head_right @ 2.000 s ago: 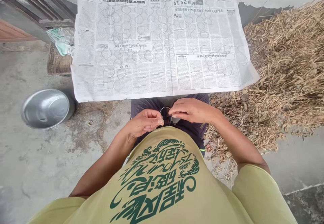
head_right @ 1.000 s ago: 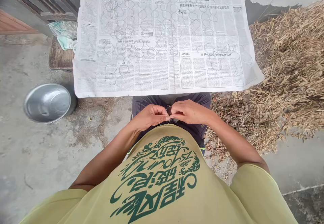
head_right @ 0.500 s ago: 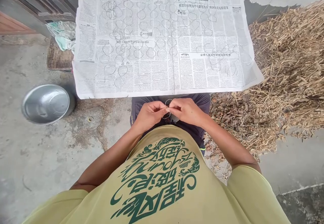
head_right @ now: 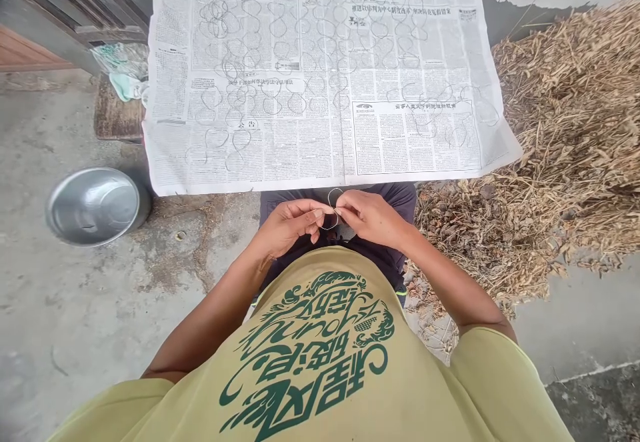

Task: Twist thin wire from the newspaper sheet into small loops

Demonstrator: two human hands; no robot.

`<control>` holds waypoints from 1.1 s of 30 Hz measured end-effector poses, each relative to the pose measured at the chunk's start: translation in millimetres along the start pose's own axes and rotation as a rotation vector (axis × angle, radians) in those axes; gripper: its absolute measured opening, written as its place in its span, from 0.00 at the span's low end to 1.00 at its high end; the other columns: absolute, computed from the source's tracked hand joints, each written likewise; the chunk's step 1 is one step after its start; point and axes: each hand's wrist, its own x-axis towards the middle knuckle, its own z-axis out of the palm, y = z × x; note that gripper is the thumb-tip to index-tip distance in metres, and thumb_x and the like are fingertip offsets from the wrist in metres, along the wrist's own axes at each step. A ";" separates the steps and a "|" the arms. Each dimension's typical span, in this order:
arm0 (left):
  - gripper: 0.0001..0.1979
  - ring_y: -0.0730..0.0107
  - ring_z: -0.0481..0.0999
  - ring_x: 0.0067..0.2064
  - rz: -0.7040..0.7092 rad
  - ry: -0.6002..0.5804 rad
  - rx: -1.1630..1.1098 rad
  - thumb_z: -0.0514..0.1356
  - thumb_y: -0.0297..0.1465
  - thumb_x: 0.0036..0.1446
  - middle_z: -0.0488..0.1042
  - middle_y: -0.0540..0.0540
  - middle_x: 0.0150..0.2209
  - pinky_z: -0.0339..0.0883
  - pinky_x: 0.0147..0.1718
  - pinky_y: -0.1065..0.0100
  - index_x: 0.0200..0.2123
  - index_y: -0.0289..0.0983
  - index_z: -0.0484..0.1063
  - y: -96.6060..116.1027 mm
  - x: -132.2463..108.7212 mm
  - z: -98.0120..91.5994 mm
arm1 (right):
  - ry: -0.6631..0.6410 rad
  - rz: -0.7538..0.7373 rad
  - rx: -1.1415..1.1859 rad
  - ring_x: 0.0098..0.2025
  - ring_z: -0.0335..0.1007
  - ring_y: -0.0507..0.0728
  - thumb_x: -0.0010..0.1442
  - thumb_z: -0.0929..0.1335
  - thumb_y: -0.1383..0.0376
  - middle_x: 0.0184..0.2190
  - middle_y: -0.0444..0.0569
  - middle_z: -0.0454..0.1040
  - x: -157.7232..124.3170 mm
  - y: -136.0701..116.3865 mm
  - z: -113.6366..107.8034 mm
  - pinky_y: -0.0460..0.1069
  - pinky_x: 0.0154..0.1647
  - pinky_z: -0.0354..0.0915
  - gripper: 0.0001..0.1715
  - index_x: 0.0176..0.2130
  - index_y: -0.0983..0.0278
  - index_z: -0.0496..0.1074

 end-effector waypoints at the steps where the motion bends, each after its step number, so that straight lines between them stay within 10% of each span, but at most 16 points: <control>1: 0.17 0.76 0.71 0.27 0.000 0.000 -0.011 0.77 0.42 0.58 0.76 0.49 0.32 0.75 0.26 0.70 0.45 0.36 0.88 1.5 -1.4 -0.4 | 0.002 -0.005 0.005 0.32 0.65 0.52 0.76 0.68 0.67 0.32 0.43 0.73 -0.1 0.4 -0.7 0.50 0.36 0.61 0.09 0.39 0.60 0.71; 8: 0.17 0.78 0.71 0.26 -0.040 0.103 -0.137 0.79 0.38 0.54 0.80 0.46 0.32 0.72 0.24 0.73 0.43 0.35 0.89 -1.9 -8.0 4.8 | 0.114 0.058 0.166 0.35 0.72 0.53 0.76 0.69 0.61 0.38 0.45 0.77 -2.8 2.7 8.7 0.51 0.37 0.68 0.04 0.48 0.58 0.74; 13: 0.16 0.76 0.74 0.27 -0.040 0.122 -0.204 0.79 0.38 0.55 0.80 0.46 0.31 0.74 0.25 0.72 0.44 0.34 0.89 -10.0 -8.3 9.4 | 0.218 0.241 0.433 0.31 0.74 0.51 0.76 0.71 0.52 0.36 0.42 0.79 -2.6 3.2 16.3 0.49 0.33 0.68 0.19 0.58 0.57 0.70; 20: 0.16 0.76 0.76 0.27 -0.093 0.121 -0.217 0.80 0.38 0.54 0.80 0.46 0.31 0.76 0.27 0.72 0.41 0.33 0.89 -7.2 -9.3 14.1 | 0.111 0.305 0.547 0.22 0.65 0.47 0.74 0.71 0.46 0.24 0.40 0.74 10.7 -6.2 10.0 0.46 0.24 0.61 0.22 0.42 0.61 0.79; 33: 0.13 0.77 0.68 0.22 -0.309 0.027 -0.288 0.78 0.32 0.48 0.73 0.49 0.22 0.64 0.21 0.73 0.23 0.33 0.79 -4.8 -14.4 21.1 | -0.143 0.149 0.625 0.17 0.59 0.45 0.77 0.70 0.50 0.17 0.34 0.67 17.0 7.1 8.8 0.42 0.20 0.57 0.21 0.45 0.63 0.83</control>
